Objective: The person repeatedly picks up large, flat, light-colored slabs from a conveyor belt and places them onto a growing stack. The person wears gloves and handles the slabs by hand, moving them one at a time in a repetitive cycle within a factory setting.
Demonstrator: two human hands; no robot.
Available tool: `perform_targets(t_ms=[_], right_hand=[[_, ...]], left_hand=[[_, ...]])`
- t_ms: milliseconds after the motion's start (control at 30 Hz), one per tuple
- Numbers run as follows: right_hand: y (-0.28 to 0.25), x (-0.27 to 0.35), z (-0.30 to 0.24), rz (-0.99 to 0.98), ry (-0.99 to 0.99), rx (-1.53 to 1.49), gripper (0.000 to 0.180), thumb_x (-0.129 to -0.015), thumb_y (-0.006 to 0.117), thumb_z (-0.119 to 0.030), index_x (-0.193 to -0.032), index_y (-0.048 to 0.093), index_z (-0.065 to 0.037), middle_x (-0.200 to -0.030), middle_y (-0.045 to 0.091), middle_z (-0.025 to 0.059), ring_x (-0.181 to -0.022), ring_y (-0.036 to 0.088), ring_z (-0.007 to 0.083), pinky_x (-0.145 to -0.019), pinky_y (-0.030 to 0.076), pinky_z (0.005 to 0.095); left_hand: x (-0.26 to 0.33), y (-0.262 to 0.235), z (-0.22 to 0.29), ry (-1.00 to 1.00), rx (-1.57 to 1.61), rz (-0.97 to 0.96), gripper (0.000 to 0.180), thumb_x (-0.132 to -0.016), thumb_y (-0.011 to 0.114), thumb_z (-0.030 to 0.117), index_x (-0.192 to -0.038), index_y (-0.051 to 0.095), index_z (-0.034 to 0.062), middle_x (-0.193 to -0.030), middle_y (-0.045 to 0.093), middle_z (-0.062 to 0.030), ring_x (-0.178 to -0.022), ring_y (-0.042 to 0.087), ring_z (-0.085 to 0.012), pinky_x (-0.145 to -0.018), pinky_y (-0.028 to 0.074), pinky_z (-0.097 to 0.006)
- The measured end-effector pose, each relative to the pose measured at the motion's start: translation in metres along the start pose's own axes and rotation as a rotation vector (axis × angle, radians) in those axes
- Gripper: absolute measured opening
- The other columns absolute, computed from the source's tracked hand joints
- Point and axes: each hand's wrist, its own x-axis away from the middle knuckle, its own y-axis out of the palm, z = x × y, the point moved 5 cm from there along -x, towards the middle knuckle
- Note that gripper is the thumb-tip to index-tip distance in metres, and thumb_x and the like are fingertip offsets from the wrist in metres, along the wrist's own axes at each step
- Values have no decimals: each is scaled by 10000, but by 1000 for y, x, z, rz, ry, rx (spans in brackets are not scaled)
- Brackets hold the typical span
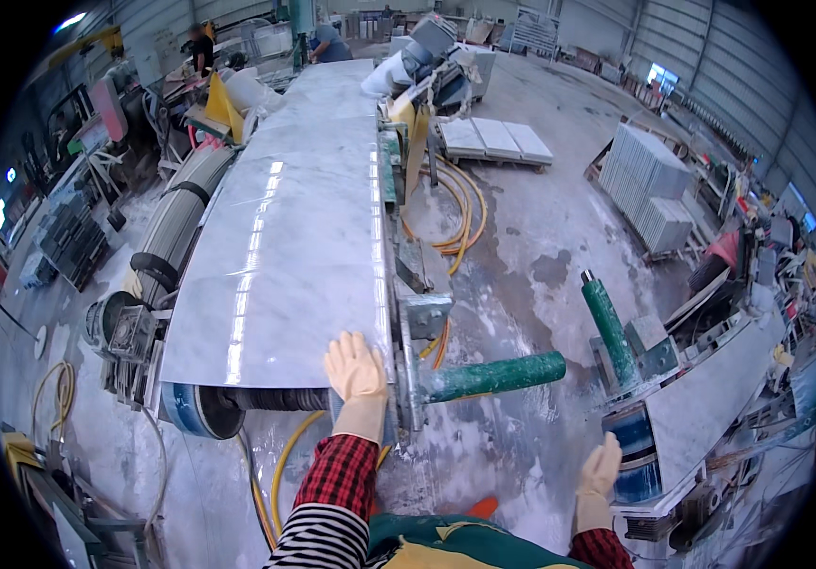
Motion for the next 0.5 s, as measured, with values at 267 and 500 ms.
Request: perform_targets(t_ms=[267,500], right_hand=[[84,13,-211,-199,-330,-186,388,-957,611,-85,-1319,611,56,-1287,648,267,-1217,584,464,-1089,428,544],[105,5,-355,-374,-583,-313,478,-936,645,-172,-1353,574,50,-1320,616,287,-1253,540,493,-1121,388,562]], left_hand=[[-14,-61,-69,582,333,-254,446,-873,696,278,-1267,619,83,-1251,621,-126,-1218,556,-331,-1053,417,-466],[-46,-92,-233,155,-104,-346,661,-947,644,439,-1483,477,92,-1498,477,-152,-1445,373,-340,-1199,270,-508]])
